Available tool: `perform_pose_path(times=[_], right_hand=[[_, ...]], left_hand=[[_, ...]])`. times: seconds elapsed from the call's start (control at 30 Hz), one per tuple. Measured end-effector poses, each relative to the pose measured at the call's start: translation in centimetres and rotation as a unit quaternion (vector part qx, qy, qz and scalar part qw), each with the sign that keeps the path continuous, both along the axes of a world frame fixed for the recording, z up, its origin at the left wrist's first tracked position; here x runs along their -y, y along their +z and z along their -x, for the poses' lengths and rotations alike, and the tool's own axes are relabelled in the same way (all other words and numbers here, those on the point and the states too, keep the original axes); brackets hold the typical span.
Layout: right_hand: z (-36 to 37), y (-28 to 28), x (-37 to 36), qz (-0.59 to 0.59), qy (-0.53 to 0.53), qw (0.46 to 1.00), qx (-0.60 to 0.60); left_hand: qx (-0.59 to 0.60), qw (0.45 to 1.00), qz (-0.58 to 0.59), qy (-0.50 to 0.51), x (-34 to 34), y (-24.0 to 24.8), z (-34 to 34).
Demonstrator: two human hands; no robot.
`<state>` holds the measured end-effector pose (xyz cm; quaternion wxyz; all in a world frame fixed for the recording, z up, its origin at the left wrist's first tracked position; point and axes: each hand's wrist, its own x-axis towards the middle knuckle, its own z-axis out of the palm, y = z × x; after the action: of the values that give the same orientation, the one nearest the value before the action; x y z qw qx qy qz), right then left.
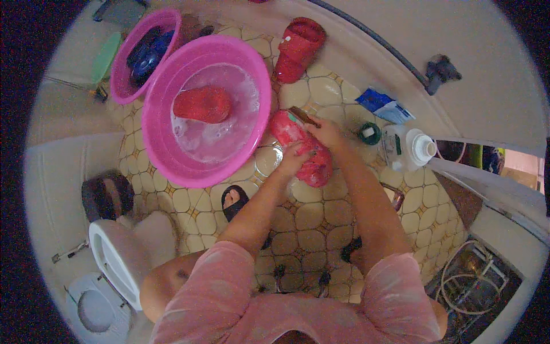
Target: The person cleans a pair of red shoes by applying liquid from a bottle onto a brush and scrubbing the surfaces of the shoes one at a time over a basin of soapy water.
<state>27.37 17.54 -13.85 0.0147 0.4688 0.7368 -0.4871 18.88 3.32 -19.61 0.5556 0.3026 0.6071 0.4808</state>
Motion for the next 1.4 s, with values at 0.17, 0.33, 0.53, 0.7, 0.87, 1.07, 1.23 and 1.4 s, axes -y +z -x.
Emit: perform_pose_path(times=[0.17,0.33,0.53,0.7,0.87,1.07,1.23,1.4], right_hand=[[3.5,-0.4,-2.2,-0.087,0.085,0.992,0.042],[1.2,-1.9,-2.1,0.007,0.067,0.997,-0.044],[-8.9,-4.6,2.0,0.022,-0.043,0.997,-0.063],[-14.4,-2.8,9.6,0.006,-0.125,0.990,-0.057],[-16.9,-3.8,15.2,0.067,-0.189,0.975,-0.096],[-18.8,-3.7,15.6,0.125,-0.349,0.919,-0.132],[-18.6,-3.8,14.6,0.091,-0.337,0.924,-0.156],[-18.2,-3.1,14.3,0.131,-0.366,0.917,-0.092]], left_hand=[[0.053,0.997,0.049,0.029,-1.0,4.5,-1.4],[0.038,0.998,0.037,0.014,-0.5,2.7,-0.5],[-0.104,0.990,0.089,0.026,-1.1,0.5,-1.5],[-0.115,0.993,0.027,-0.028,-0.7,-2.0,-0.8],[-0.240,0.970,0.002,-0.033,-0.6,-4.3,0.0],[-0.384,0.882,0.011,-0.274,-2.0,2.7,-2.3],[-0.512,0.534,0.006,-0.673,-2.0,11.3,-3.8],[-0.562,0.660,0.070,-0.493,0.0,8.8,-5.3]])
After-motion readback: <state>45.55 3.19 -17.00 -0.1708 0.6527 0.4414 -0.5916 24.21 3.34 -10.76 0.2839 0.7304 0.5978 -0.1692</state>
